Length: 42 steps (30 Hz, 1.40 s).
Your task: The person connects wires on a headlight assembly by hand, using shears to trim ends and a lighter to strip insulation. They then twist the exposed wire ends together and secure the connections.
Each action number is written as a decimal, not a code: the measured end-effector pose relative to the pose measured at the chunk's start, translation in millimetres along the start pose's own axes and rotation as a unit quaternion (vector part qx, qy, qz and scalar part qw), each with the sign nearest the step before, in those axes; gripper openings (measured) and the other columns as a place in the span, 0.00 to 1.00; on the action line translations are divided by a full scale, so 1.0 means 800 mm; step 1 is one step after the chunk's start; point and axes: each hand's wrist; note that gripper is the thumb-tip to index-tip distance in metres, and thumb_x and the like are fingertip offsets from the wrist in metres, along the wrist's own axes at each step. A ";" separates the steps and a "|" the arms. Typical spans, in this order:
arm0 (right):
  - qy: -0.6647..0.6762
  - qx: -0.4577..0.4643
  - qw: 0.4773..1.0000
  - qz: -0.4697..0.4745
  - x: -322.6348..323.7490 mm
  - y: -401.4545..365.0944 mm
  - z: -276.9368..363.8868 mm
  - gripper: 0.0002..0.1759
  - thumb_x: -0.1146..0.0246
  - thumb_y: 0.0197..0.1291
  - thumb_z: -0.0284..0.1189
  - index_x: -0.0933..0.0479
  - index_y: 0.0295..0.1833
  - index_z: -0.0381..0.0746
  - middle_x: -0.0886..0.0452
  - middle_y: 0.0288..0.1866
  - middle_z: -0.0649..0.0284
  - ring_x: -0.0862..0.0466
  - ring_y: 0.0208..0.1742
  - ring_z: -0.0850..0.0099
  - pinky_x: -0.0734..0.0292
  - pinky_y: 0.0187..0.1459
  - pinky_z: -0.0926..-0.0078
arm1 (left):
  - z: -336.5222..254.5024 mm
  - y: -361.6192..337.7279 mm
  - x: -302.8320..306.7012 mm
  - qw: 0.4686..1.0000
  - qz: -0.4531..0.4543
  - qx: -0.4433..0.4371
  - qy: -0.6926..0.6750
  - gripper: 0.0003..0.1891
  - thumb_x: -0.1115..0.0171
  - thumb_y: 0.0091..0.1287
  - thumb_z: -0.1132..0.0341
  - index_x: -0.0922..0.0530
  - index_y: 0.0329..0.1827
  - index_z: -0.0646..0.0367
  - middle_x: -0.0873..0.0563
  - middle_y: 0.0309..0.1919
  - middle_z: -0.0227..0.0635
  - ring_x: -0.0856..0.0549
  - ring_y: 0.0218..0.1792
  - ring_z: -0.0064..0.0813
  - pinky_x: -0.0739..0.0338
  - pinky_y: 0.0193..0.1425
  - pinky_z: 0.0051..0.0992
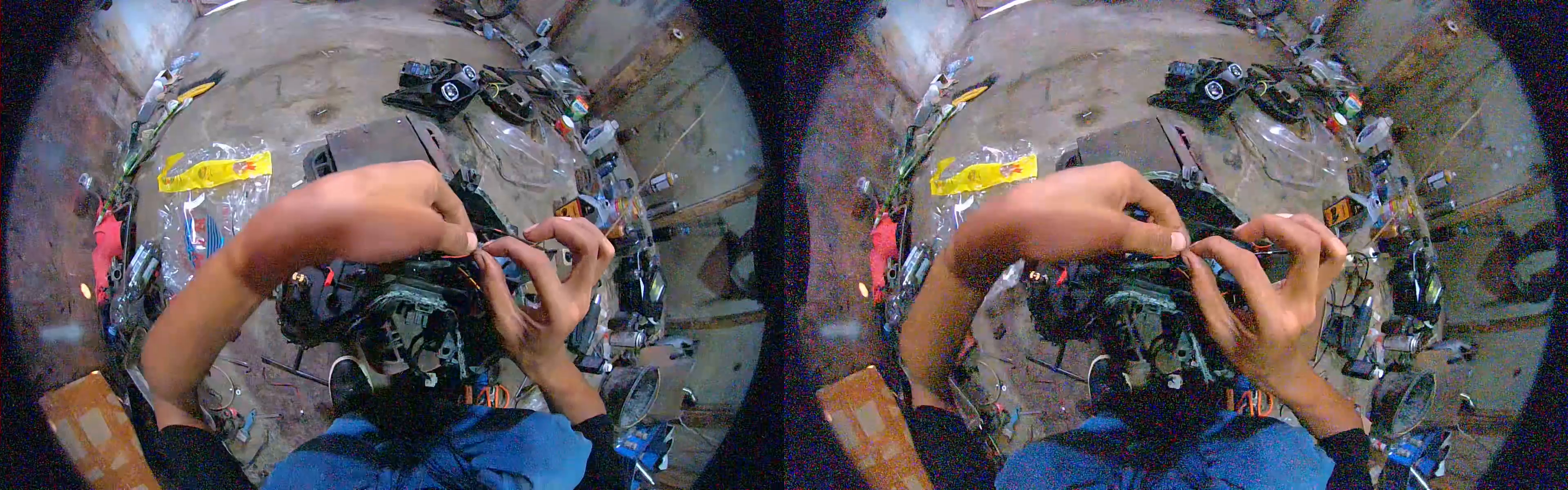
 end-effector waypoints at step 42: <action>0.152 -0.264 0.952 -0.042 -0.005 -0.039 0.027 0.17 0.18 0.51 0.32 0.07 0.49 0.55 0.28 0.38 0.69 0.29 0.45 0.65 0.34 0.49 0.63 | -0.027 -0.008 -0.064 0.953 -0.087 0.167 -0.237 0.14 0.38 0.81 0.59 0.16 0.52 0.64 0.14 0.38 0.28 0.20 0.40 0.16 0.24 0.45 0.23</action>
Point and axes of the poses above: each hand's wrist, its own y-axis towards the middle knuckle, its own x-axis out of the back of the hand, z = x × y
